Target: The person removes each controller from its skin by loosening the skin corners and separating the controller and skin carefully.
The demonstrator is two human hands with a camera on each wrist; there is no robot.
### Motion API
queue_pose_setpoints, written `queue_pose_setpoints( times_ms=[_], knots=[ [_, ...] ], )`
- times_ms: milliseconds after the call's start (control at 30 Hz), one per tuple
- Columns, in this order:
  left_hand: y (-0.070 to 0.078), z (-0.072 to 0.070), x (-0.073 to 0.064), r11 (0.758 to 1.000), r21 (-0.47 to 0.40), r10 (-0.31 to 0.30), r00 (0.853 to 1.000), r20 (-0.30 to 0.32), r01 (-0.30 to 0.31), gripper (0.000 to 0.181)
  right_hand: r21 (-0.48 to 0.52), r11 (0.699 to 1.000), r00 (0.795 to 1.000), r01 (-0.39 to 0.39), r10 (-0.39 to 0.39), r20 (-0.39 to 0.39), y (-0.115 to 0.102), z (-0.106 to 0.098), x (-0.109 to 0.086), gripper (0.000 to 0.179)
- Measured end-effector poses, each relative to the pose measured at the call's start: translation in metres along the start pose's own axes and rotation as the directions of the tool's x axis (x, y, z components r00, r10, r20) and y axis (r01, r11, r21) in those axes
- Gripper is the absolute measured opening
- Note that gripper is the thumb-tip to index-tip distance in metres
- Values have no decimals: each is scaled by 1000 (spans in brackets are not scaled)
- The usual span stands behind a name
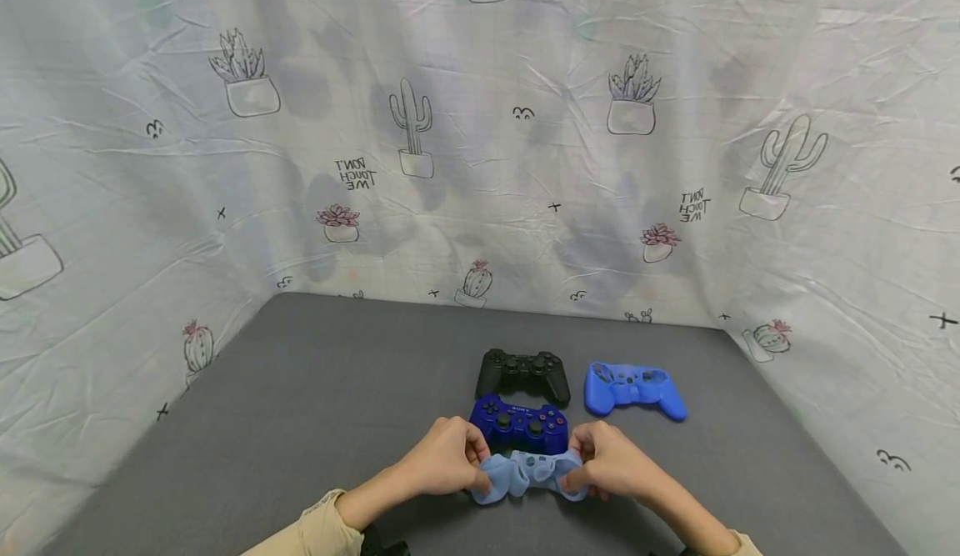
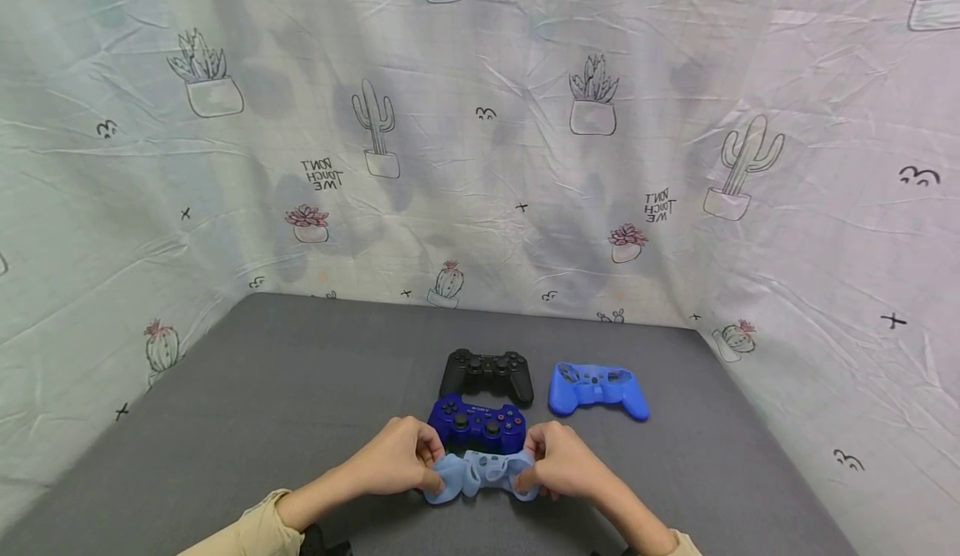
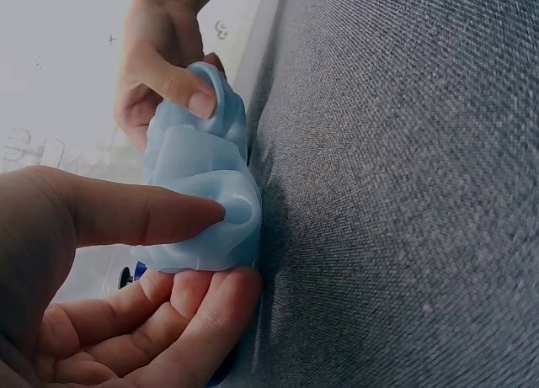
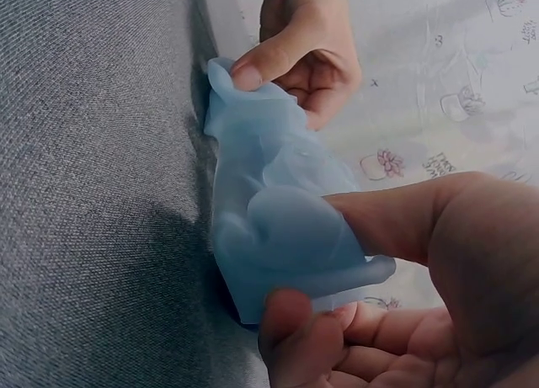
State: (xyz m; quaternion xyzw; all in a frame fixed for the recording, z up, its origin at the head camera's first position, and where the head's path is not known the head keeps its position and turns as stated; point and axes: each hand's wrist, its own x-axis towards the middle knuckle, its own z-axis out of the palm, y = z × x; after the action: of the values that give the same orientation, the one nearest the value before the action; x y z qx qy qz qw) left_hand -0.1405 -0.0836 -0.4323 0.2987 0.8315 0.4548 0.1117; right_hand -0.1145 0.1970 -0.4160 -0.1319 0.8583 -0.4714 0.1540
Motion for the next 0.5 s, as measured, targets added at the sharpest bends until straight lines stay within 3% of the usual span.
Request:
queue_pose_setpoints(
  times_ms=[500],
  knots=[
    [0,0,2,1000,-8,14,1000,3,-14,26,7,1000,999,11,-11,38,1,-2,0,28]
  ],
)
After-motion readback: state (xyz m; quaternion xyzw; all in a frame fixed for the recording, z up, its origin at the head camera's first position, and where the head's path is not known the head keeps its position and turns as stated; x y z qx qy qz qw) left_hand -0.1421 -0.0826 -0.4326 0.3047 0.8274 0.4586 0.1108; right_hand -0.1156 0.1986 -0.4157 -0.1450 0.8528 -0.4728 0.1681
